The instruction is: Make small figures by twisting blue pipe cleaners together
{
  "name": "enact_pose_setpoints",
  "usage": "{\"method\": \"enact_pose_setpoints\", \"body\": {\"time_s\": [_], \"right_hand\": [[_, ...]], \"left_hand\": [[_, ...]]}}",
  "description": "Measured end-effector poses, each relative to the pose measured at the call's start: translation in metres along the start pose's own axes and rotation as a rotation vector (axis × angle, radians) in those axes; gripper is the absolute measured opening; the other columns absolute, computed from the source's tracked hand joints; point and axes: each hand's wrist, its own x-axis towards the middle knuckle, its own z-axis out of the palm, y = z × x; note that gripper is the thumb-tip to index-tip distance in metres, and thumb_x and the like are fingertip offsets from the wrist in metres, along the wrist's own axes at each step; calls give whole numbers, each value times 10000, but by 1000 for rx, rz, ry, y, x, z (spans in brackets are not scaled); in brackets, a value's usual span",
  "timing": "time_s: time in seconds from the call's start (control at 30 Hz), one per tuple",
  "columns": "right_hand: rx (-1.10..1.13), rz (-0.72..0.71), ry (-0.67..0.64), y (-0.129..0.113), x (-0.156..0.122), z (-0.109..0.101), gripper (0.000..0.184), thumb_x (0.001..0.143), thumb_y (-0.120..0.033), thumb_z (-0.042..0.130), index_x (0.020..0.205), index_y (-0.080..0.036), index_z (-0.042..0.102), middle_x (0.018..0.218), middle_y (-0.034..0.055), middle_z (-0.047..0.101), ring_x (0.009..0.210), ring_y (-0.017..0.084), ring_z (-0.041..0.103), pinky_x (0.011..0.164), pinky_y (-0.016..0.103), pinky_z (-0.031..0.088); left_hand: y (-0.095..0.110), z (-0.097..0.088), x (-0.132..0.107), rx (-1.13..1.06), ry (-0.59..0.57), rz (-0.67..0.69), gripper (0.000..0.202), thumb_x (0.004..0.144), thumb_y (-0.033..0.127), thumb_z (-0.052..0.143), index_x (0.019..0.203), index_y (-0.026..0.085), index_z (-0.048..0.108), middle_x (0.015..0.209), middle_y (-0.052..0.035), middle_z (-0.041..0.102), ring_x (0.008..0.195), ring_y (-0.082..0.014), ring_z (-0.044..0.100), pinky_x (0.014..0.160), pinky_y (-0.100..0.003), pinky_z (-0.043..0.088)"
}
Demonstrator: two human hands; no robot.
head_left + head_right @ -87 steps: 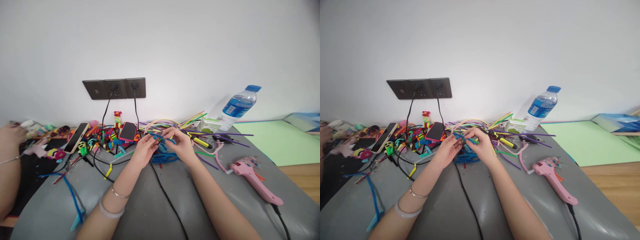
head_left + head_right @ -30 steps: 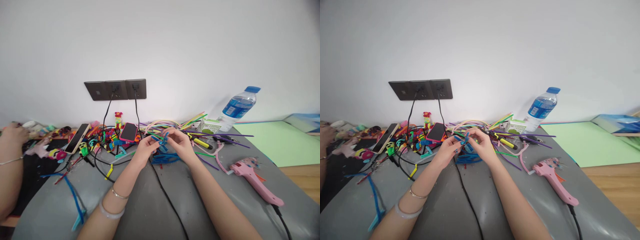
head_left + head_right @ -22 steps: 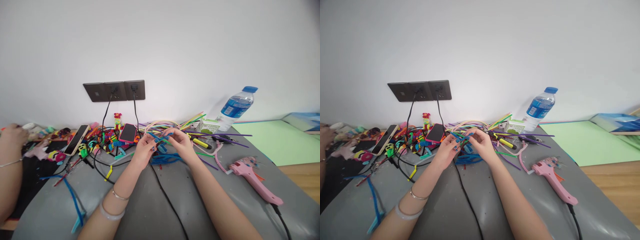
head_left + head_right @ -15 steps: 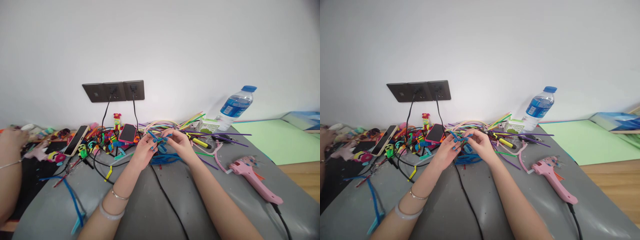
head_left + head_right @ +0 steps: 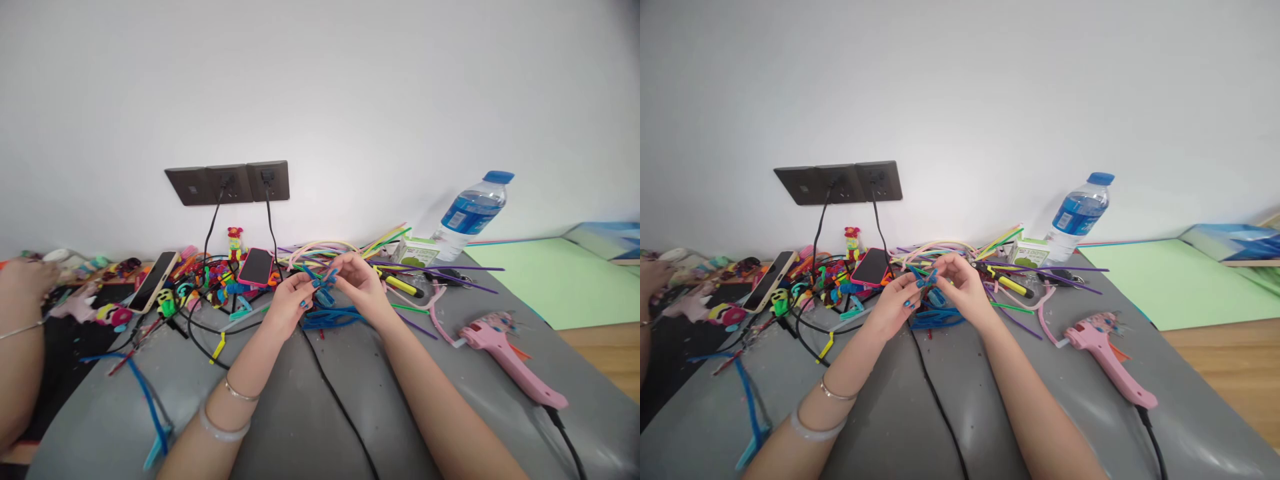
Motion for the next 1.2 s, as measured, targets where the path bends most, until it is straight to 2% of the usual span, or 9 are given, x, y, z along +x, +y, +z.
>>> {"method": "enact_pose_setpoints", "body": {"time_s": [0.23, 0.43, 0.57, 0.77, 0.87, 1.0, 1.13, 1.2], "right_hand": [[-58, -4, -29, -2, 1, -1, 172, 847, -382, 693, 852, -227, 619, 813, 13, 599, 761, 163, 576, 724, 308, 475], [-82, -66, -108, -2, 2, 0, 166, 853, -386, 684, 837, -227, 641, 871, 39, 593, 881, 194, 568, 815, 348, 464], [-80, -59, -120, -3, 2, 1, 155, 863, -381, 671, 845, -231, 635, 855, 38, 580, 868, 193, 559, 813, 350, 457], [-71, 25, -114, -7, 2, 3, 219, 842, -432, 683, 835, -224, 617, 870, 43, 595, 867, 193, 569, 788, 335, 475], [-53, 38, -85, -6, 2, 1, 225, 852, -437, 673, 845, -222, 607, 849, 39, 598, 837, 185, 569, 778, 329, 482], [-24, 30, -37, -3, 3, -1, 211, 847, -420, 684, 839, -225, 605, 863, 35, 604, 867, 186, 580, 815, 330, 481], [-24, 32, -75, -5, 2, 0, 213, 841, -419, 692, 833, -221, 614, 869, 37, 620, 870, 187, 587, 821, 333, 484], [-34, 30, -91, -5, 2, 0, 218, 838, -423, 695, 826, -220, 617, 858, 37, 621, 859, 187, 586, 812, 333, 485]], "left_hand": [[3, -3, -1, 198, -62, -26, 383, 509, 328, 895, 701, 138, 623, 456, 85, 459, 389, -36, 378, 430, -204, 278], [4, -5, -2, 344, -135, -39, 380, 499, 336, 892, 681, 137, 624, 535, 51, 550, 417, -49, 446, 423, -195, 332], [3, -7, -2, 361, -159, -35, 374, 523, 347, 883, 707, 138, 633, 582, 37, 576, 432, -44, 451, 436, -192, 353], [2, -6, -3, 337, -192, -11, 356, 549, 334, 877, 680, 145, 605, 564, 45, 548, 458, -47, 444, 448, -185, 340], [2, -4, -3, 267, -155, 18, 369, 552, 327, 883, 754, 150, 630, 627, 30, 590, 503, -55, 465, 470, -191, 343], [5, -4, -1, 127, -33, 31, 497, 539, 342, 895, 948, 152, 688, 703, 8, 639, 541, -60, 475, 494, -201, 330], [7, -4, 1, -3, 42, 54, 474, 526, 314, 903, 911, 155, 677, 635, 49, 592, 473, -25, 378, 492, -197, 293], [7, -3, 1, -22, 59, 68, 468, 524, 302, 903, 889, 168, 642, 646, 52, 603, 469, -27, 382, 492, -197, 290]]}}
